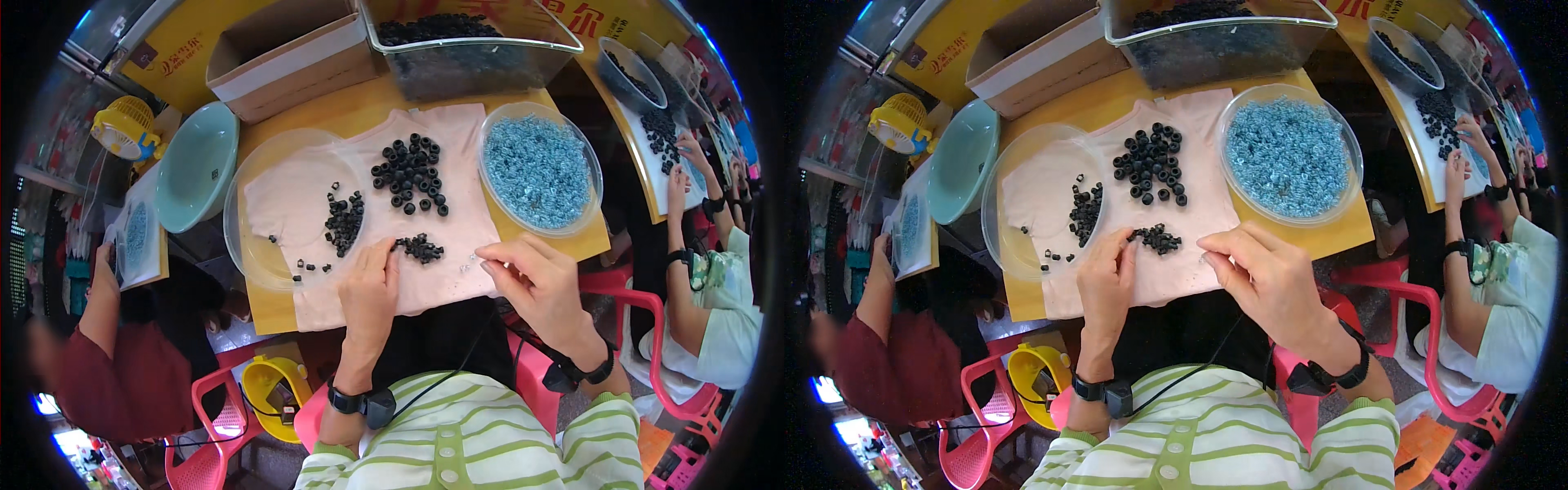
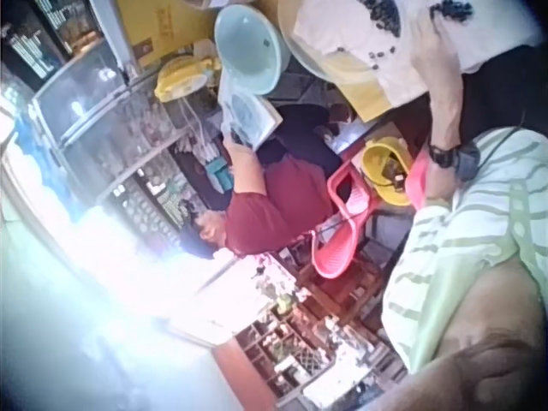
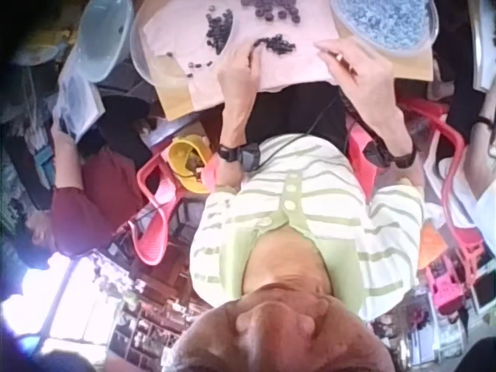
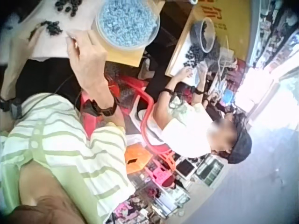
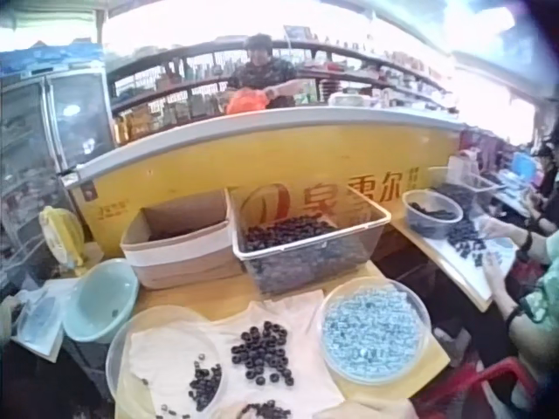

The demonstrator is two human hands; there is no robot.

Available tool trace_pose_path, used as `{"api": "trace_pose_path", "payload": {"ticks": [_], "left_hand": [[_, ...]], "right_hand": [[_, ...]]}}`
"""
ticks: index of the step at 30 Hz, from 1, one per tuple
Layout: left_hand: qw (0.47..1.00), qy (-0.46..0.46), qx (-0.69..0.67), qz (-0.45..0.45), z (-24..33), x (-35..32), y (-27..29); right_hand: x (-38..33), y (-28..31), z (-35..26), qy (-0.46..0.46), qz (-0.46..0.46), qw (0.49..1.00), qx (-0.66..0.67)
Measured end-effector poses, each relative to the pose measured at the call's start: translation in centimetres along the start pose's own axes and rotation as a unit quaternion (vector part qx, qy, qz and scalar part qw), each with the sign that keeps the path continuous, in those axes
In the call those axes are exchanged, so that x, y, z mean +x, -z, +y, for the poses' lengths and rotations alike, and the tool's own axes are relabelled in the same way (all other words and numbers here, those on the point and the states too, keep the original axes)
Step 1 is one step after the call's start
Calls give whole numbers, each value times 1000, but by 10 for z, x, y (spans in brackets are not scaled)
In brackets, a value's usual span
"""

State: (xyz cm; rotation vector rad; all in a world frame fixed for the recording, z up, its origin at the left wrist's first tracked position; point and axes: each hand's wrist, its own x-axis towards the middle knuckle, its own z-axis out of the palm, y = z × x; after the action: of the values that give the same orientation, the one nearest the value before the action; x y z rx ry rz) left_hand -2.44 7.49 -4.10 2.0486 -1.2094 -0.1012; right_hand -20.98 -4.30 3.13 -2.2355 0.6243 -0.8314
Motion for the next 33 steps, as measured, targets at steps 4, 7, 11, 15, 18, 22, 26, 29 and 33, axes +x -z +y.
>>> {"api": "trace_pose_path", "payload": {"ticks": [4,7,11,15,18,22,26,29,33], "left_hand": [[1000,-1,-4,-7,2,-1,-4],[1000,0,-14,-15,3,1,-2],[999,17,-32,-15,18,13,12],[999,-1,-49,-9,26,26,8],[998,-22,-59,0,24,23,5],[992,18,-123,-12,22,13,7],[975,74,-212,0,18,3,16],[959,53,-274,42,18,-2,19],[963,-13,-262,54,24,-10,23]], "right_hand": [[12,-22,26,4,4,999,-51],[27,-39,33,43,7,995,-93],[47,-56,31,50,-19,991,-121],[60,-70,34,63,-66,983,-157],[63,-80,38,74,-52,983,-161],[64,-84,42,68,-47,986,-144],[63,-77,37,26,-70,996,-46],[58,-53,18,-58,-129,986,87],[39,-35,4,-134,-178,950,218]]}}
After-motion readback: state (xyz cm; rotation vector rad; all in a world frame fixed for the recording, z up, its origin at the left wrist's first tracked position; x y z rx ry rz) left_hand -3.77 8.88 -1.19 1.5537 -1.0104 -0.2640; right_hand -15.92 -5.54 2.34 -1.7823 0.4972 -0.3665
